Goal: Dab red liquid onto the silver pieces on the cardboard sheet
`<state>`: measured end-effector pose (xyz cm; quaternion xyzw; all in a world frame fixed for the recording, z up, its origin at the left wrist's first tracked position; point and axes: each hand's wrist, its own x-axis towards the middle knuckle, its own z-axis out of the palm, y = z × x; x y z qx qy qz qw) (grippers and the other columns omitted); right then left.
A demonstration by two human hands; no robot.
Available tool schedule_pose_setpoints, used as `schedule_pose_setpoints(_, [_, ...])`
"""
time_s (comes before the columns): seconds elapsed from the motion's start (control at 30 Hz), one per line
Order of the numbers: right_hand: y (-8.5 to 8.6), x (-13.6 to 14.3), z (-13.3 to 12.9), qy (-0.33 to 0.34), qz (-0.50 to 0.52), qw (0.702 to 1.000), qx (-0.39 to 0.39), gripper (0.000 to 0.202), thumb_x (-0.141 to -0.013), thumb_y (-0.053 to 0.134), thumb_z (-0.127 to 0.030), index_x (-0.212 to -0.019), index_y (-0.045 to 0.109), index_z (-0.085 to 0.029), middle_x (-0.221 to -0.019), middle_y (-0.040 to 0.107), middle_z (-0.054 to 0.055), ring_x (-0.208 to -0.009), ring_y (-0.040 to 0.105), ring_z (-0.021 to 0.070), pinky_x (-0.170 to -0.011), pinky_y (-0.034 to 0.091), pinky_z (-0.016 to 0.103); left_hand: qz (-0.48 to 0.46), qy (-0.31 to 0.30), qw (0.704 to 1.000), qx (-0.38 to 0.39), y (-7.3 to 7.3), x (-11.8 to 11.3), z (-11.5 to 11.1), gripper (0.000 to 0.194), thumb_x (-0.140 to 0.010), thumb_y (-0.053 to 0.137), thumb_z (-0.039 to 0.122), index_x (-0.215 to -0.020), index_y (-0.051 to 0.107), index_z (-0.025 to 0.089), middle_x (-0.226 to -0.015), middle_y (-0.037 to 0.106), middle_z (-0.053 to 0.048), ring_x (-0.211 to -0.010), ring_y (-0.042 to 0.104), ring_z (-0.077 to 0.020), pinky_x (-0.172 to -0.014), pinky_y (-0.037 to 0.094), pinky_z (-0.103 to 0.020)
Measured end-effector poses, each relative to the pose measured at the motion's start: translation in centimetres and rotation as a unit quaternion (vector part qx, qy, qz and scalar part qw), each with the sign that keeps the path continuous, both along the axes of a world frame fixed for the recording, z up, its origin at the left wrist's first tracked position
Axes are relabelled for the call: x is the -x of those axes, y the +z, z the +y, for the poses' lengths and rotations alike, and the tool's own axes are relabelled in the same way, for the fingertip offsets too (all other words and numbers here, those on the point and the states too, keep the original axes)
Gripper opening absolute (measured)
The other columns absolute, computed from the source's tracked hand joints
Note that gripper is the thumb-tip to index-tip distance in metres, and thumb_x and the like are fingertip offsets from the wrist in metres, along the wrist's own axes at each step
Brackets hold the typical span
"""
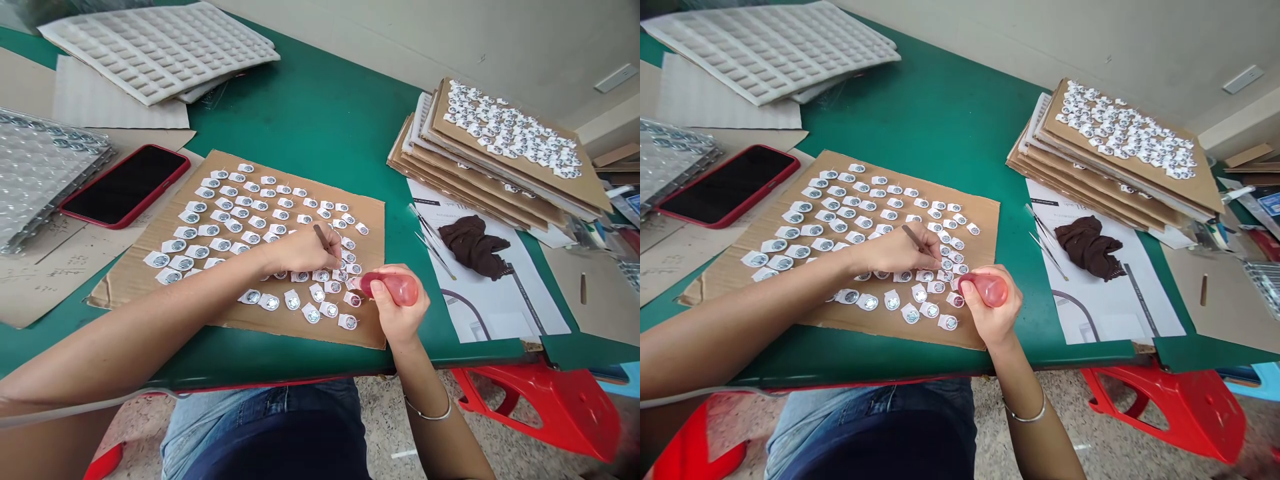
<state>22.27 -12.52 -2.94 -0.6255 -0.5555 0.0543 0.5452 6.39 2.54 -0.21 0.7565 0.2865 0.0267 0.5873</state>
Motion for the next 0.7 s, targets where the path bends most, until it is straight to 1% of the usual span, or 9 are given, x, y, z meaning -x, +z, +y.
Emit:
schedule_pose_setpoints(0.2, [-0.03,0.09,0.08,0.009,0.008,1.0,-0.001,0.017,-0.073,0.07,-0.024,-0.085,0.06,-0.019,-0.08,0.065,0.003,-0.076,0.063,0.0181,-0.071,0.051,0.037,-0.004,0.002,1.0,-0.007,0.32,0.0,-0.16,0.009,-0.07,0.063,0.024,-0.07,0.064,0.015,-0.061,0.062,-0.002,-0.054,0.054,-0.0116,-0.048,0.037,-0.022])
schedule_pose_setpoints(0.3, [-0.05,0.11,0.13,0.014,0.012,1.0,-0.001,0.017,-0.073,0.071,-0.023,-0.086,0.06,-0.019,-0.081,0.065,0.003,-0.076,0.063,0.0178,-0.071,0.051,0.036,-0.001,0.003,1.0,-0.011,0.46,-0.01,-0.22,0.008,-0.07,0.063,0.024,-0.07,0.064,0.016,-0.06,0.062,-0.002,-0.053,0.054,-0.0115,-0.047,0.036,-0.022])
schedule_pose_setpoints(0.43, [-0.11,0.12,0.17,0.023,0.016,1.0,-0.002,0.018,-0.072,0.071,-0.02,-0.086,0.06,-0.019,-0.082,0.065,0.003,-0.077,0.063,0.0175,-0.071,0.051,0.035,-0.003,0.002,1.0,-0.006,0.36,0.03,-0.16,0.01,-0.07,0.063,0.025,-0.071,0.064,0.016,-0.061,0.062,-0.002,-0.054,0.054,-0.0114,-0.047,0.036,-0.022])
schedule_pose_setpoints(0.7, [-0.16,0.19,0.15,0.02,0.014,1.0,-0.011,0.018,-0.072,0.071,-0.023,-0.086,0.061,-0.019,-0.081,0.066,0.004,-0.076,0.063,0.0185,-0.071,0.052,0.037,0.007,0.002,1.0,-0.006,0.3,0.05,-0.12,0.011,-0.07,0.063,0.027,-0.071,0.064,0.016,-0.06,0.061,-0.002,-0.052,0.053,-0.012,-0.044,0.036,-0.022])
